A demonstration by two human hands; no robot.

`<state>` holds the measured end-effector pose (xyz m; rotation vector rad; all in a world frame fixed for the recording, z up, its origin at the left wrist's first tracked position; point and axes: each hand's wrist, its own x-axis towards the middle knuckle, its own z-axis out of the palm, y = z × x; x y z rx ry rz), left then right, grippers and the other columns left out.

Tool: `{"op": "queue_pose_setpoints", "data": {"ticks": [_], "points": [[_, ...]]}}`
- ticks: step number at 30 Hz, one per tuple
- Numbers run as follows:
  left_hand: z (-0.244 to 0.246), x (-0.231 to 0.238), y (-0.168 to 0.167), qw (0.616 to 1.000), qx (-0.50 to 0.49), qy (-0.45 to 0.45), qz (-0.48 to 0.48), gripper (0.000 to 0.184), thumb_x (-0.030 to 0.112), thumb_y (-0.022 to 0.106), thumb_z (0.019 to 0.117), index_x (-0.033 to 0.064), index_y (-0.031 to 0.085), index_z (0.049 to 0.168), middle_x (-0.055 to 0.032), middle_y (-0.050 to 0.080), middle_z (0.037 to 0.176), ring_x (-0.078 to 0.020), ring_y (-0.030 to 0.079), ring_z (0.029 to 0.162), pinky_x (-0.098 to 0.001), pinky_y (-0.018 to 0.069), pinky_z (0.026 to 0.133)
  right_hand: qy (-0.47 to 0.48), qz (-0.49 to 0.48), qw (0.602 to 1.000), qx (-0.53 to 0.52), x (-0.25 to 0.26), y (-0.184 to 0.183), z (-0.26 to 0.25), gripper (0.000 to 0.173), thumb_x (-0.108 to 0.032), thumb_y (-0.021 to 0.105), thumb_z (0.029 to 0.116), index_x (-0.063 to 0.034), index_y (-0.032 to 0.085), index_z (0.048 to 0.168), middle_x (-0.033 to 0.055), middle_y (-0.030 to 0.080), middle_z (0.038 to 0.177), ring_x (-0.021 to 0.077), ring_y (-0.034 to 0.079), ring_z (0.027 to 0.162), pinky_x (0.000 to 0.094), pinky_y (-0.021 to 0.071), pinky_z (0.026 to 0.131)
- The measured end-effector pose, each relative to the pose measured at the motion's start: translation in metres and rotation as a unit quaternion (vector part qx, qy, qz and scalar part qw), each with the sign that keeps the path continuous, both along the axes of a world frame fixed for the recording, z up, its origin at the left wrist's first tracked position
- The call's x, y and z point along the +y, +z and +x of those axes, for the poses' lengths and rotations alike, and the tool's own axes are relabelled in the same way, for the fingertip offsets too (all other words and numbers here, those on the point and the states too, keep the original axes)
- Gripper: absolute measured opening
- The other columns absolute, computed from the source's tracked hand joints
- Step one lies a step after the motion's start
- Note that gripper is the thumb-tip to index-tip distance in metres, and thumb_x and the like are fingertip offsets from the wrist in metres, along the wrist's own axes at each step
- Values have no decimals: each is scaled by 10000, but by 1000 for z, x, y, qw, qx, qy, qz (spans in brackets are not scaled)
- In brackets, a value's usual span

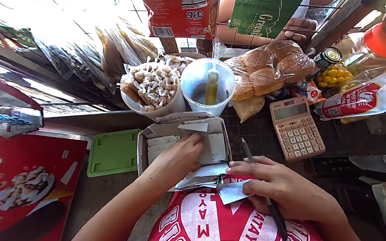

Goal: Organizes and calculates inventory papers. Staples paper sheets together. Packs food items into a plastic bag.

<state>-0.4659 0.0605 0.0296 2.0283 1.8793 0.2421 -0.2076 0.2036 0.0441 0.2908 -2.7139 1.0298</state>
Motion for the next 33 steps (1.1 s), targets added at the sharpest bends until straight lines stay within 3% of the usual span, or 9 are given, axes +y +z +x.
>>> {"op": "queue_pose_setpoints", "data": {"ticks": [5,8,14,22,33], "points": [[-9,-4,2,997,-73,-8,15,210,204,681,958,34,770,1042,-142,740,1108,-317,692,1125,-469,556,962,51,1,998,-28,-2,-3,-13,96,-127,532,1009,-97,604,954,73,692,1296,180,605,1296,409,410,1148],[-13,-6,4,996,-72,3,58,240,156,564,993,45,777,987,-102,762,999,-256,737,999,-418,586,884,55,4,998,-31,-2,-3,-13,100,-129,524,1009,-98,608,965,71,708,1254,184,611,1288,416,408,1146],[-16,-2,8,995,-45,26,90,218,113,551,995,43,754,962,-92,736,875,-213,732,825,-361,591,758,51,7,998,-28,-3,-2,-13,92,-127,527,1009,-104,598,955,66,717,1222,192,611,1288,416,418,1135],[-18,-2,8,995,-41,16,87,203,94,559,990,38,751,954,-97,727,840,-240,729,797,-403,593,739,36,9,999,-18,-5,-1,-12,102,-129,518,1014,-108,598,955,58,725,1222,176,624,1271,387,432,1119],[-17,-4,5,995,-38,18,88,201,104,559,993,55,752,970,-82,722,839,-227,724,802,-387,592,744,29,-1,999,-20,-6,-3,-10,77,-116,531,1008,-99,593,964,60,722,1234,183,615,1285,383,437,1121]]}}
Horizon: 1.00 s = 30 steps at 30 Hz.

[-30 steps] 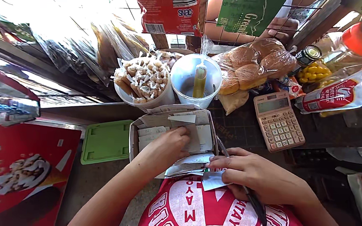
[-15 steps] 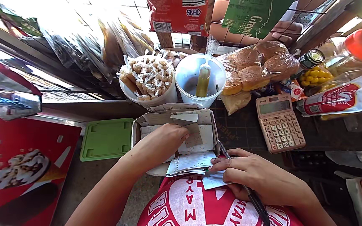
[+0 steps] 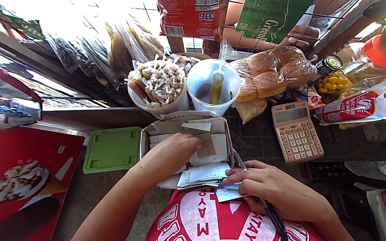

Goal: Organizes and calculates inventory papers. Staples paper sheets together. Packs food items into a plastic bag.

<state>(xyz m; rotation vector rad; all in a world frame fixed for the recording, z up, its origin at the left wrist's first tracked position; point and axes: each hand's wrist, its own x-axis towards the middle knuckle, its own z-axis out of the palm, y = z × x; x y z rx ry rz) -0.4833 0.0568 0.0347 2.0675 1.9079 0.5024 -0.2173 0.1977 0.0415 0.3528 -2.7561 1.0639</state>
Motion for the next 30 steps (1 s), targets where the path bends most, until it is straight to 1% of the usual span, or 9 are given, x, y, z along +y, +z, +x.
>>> {"op": "queue_pose_setpoints", "data": {"ticks": [4,16,21,23,24,26,28,29,30], "points": [[1,-1,1,1000,3,6,-5,203,105,558,1002,49,750,969,-84,722,848,-229,724,826,-395,589,770,-3,-1,1000,0,-1,0,1,86,-119,523,1011,-100,592,964,60,723,1234,184,615,1287,380,437,1119],[3,-1,-1,1000,9,9,-14,197,123,568,1003,62,752,967,-83,724,855,-248,727,854,-416,588,775,-10,-7,1000,2,-2,-2,2,92,-117,524,1013,-98,592,954,60,727,1230,182,620,1282,372,437,1120],[6,-4,-3,1000,6,7,-28,228,135,538,1026,57,751,1014,-97,736,904,-281,732,909,-471,588,805,-22,-11,1000,18,-1,0,4,84,-121,528,1015,-99,598,974,66,728,1229,187,622,1280,379,443,1119],[7,-4,-4,1000,4,9,-17,232,129,530,1021,44,744,991,-109,727,877,-299,728,886,-479,588,782,-70,-39,995,53,4,3,13,83,-140,550,1022,-91,613,1003,79,736,1200,189,652,1230,379,478,1084],[9,-5,-5,1000,3,12,-14,232,126,529,1021,37,740,985,-117,722,870,-309,726,873,-487,589,769,-117,-58,989,72,8,4,21,80,-156,566,1024,-94,618,1024,68,742,1155,168,674,1170,355,513,1032],[12,-6,-9,1000,3,20,3,241,133,521,1016,36,737,971,-119,725,866,-311,728,850,-487,592,742,-248,-73,961,102,18,3,41,100,-196,587,1030,-108,615,1071,15,707,1019,62,677,992,229,565,874],[14,-9,-13,1000,4,26,16,244,128,519,1015,26,739,982,-136,730,880,-329,735,852,-498,598,746,-384,-52,916,107,29,-7,51,194,-220,603,1015,-41,646,1077,32,685,917,-11,635,836,140,536,751],[15,-10,-14,999,4,27,19,242,121,519,1016,19,737,986,-147,730,886,-341,736,856,-511,599,751,-432,-32,896,93,33,-14,50,239,-214,610,991,-5,668,1091,49,706,921,-14,643,816,144,543,743],[15,-10,-16,999,5,26,23,243,115,516,1015,14,736,988,-156,731,886,-351,736,856,-520,597,752,-456,-19,887,74,36,-22,47,276,-208,617,985,15,679,1134,71,726,975,14,668,854,182,563,783]]}}
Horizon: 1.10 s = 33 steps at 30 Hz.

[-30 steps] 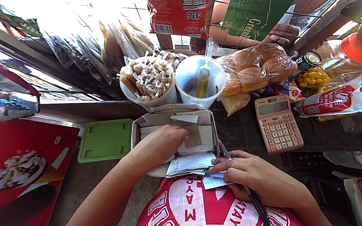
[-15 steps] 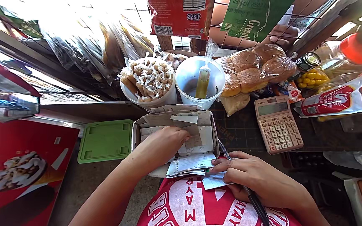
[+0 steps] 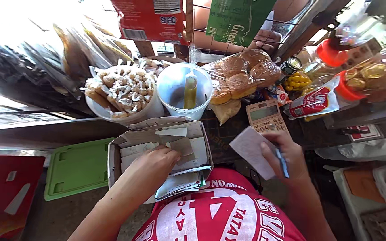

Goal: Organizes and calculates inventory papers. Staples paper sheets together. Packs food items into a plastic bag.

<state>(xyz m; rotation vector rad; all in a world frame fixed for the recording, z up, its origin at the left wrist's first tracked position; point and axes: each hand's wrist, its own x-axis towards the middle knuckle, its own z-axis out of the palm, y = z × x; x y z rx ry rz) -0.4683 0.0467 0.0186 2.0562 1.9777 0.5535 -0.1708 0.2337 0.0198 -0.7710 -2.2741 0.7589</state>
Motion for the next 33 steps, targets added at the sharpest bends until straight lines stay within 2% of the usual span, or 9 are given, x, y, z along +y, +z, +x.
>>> {"op": "queue_pose_setpoints", "data": {"ticks": [4,7,10,14,17,19,23,26,33], "points": [[1,2,0,1000,6,-3,6,281,129,490,1007,-2,737,987,-183,738,895,-392,740,868,-545,593,762,-49,87,994,-50,10,-17,5,370,-205,570,1043,-17,646,1352,137,638,1396,243,607,1300,433,496,1083],[22,11,47,987,-58,45,-142,270,43,494,1060,-113,707,1119,-327,707,1094,-526,670,1083,-626,487,966,-156,141,973,-96,24,-20,37,334,-11,517,1012,-66,720,1271,162,601,1442,322,623,1277,483,518,1038],[28,17,57,982,-63,58,-169,263,7,490,1050,-127,701,1129,-338,699,1109,-533,659,1106,-619,476,991,-155,150,962,-169,27,-38,47,403,125,545,899,-73,767,1171,202,604,1428,413,578,1316,625,444,1058],[26,14,48,985,-67,56,-148,267,16,489,1052,-123,708,1114,-329,708,1084,-524,670,1084,-614,489,970,-122,163,965,-167,21,-56,35,412,90,583,891,-144,777,1169,156,601,1446,398,472,1427,641,364,1132],[0,2,-4,1000,-2,-5,-2,361,189,423,1023,19,742,1002,-169,741,913,-379,739,888,-540,587,766,-134,161,965,-155,18,-61,41,456,66,572,917,-220,779,1206,123,598,1461,364,455,1447,632,312,1178],[-6,-1,-14,1000,-4,-13,22,394,230,402,1035,34,742,999,-150,740,902,-363,739,867,-540,586,733,-162,160,966,-124,18,-58,53,430,70,536,933,-185,786,1172,133,613,1441,362,475,1433,612,340,1170],[0,1,-5,1000,-6,1,-5,366,197,419,1026,24,741,1005,-167,739,915,-377,736,886,-541,583,758,-180,164,962,-124,12,-65,67,319,32,562,947,-123,808,1080,180,663,1355,412,553,1347,586,437,1101],[25,15,50,982,-75,66,-163,270,18,486,1056,-119,704,1136,-326,704,1113,-527,658,1106,-630,470,981,-197,167,958,-123,13,-64,69,313,28,550,947,-110,813,1045,170,684,1325,401,578,1324,571,443,1097],[17,10,37,989,-71,44,-125,268,54,498,1054,-97,716,1095,-314,715,1062,-528,675,1058,-654,490,929,-227,170,949,-137,22,-61,67,292,49,557,939,-77,804,1029,197,666,1343,425,564,1333,569,439,1103]]}}
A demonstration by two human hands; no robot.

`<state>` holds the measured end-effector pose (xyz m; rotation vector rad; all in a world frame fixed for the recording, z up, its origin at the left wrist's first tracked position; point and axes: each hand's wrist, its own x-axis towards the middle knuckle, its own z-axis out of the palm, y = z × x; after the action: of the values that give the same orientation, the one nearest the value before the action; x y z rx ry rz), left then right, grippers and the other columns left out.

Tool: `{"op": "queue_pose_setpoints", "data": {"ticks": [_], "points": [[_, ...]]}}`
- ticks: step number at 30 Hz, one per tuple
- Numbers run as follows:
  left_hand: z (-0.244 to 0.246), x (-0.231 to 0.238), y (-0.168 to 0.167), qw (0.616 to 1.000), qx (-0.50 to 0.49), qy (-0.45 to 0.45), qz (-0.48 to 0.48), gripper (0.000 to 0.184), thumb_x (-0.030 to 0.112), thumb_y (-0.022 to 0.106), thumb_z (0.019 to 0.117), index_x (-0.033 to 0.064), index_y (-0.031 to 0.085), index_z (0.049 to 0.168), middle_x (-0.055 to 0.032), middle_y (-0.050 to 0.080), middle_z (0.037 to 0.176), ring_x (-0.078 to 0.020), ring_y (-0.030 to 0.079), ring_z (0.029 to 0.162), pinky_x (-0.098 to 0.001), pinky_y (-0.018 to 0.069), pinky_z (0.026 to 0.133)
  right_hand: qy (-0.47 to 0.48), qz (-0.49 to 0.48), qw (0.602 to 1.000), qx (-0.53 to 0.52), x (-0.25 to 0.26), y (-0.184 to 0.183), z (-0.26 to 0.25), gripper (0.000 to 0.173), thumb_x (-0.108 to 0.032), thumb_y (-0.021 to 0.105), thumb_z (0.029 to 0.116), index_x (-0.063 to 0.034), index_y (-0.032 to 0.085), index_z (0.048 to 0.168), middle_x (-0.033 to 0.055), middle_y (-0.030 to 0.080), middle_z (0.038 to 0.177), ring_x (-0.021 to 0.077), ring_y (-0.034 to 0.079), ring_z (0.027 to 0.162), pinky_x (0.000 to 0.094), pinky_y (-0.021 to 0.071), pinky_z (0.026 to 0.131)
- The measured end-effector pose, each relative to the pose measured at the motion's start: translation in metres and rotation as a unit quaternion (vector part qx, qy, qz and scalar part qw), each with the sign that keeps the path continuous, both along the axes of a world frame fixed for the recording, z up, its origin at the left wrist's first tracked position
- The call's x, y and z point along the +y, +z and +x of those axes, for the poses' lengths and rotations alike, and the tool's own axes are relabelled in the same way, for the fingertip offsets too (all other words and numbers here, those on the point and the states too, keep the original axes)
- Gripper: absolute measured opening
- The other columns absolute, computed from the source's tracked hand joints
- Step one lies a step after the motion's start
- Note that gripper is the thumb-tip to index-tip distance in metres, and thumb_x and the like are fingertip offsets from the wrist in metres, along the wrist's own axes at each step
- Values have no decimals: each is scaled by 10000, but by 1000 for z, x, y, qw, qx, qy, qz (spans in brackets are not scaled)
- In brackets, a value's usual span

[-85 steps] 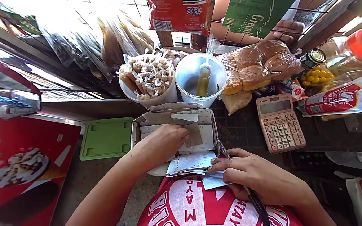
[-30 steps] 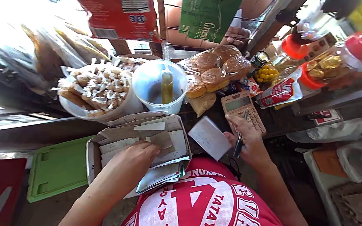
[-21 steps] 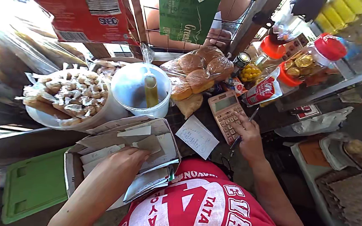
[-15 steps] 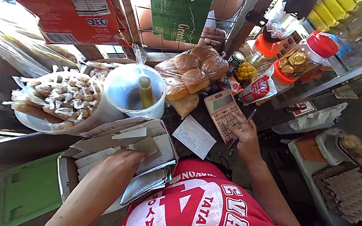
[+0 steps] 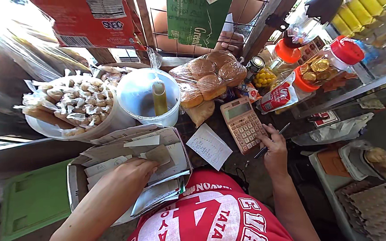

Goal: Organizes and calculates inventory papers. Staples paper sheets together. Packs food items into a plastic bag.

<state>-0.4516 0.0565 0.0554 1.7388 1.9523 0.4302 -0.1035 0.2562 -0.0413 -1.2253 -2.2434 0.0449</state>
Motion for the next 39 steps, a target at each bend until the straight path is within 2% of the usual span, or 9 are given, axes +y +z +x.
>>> {"op": "queue_pose_setpoints", "data": {"ticks": [5,9,11,13,16,21,32,35,39], "points": [[7,5,18,999,0,7,-46,266,24,492,1057,-126,699,1131,-336,700,1110,-531,658,1108,-623,471,988,33,6,999,-8,-6,-2,-5,316,48,543,929,-93,807,1032,168,683,1328,385,584,1323,557,440,1098],[-18,-8,-39,990,65,-52,115,341,180,451,1016,11,746,1003,-180,739,909,-401,736,890,-562,582,763,48,15,999,6,-8,6,-11,291,15,545,956,-83,799,1057,166,679,1332,370,580,1331,545,448,1101],[-22,-9,-47,987,65,-59,135,354,195,439,1020,21,746,1001,-166,738,898,-389,736,873,-556,582,750,73,-4,997,-6,-9,5,-20,303,12,558,949,-105,793,1101,171,658,1361,387,553,1352,564,445,1096],[-18,-7,-40,990,61,-52,116,339,172,446,1014,12,745,1007,-177,739,910,-398,734,889,-561,579,768,88,-11,996,-15,-7,0,-29,346,21,569,934,-132,788,1154,163,645,1386,398,539,1364,598,427,1091],[4,4,12,999,-8,7,-38,285,41,478,1065,-119,702,1137,-329,703,1103,-524,659,1104,-626,468,984,95,-14,995,-29,-6,-1,-39,369,36,583,933,-167,792,1160,138,642,1401,380,526,1385,612,381,1131],[2,3,6,1000,-8,6,-22,264,33,497,1053,-108,712,1113,-319,710,1083,-522,667,1084,-634,481,959,91,-30,995,-39,-4,1,-26,422,25,557,942,-216,780,1207,109,596,1468,352,459,1448,608,320,1186],[0,2,7,1000,-1,-7,-19,276,61,494,1064,-96,714,1119,-312,714,1074,-514,675,1072,-626,489,949,14,2,999,41,-7,-6,0,252,8,563,964,-51,798,1031,211,671,1317,377,612,1284,484,505,1070],[-18,-7,-30,992,61,-57,92,290,163,495,1022,28,751,1013,-160,740,915,-370,737,887,-546,585,763,8,-8,1000,22,-3,-5,0,243,-11,565,972,-46,793,1046,224,664,1327,415,604,1284,522,499,1062],[-20,-8,-26,996,41,-61,45,239,237,625,996,50,743,1085,-146,746,1004,-361,721,983,-564,571,830,54,-13,998,6,-7,-4,-6,271,13,517,968,-17,782,1017,243,657,1332,445,584,1298,556,469,1081]]}}
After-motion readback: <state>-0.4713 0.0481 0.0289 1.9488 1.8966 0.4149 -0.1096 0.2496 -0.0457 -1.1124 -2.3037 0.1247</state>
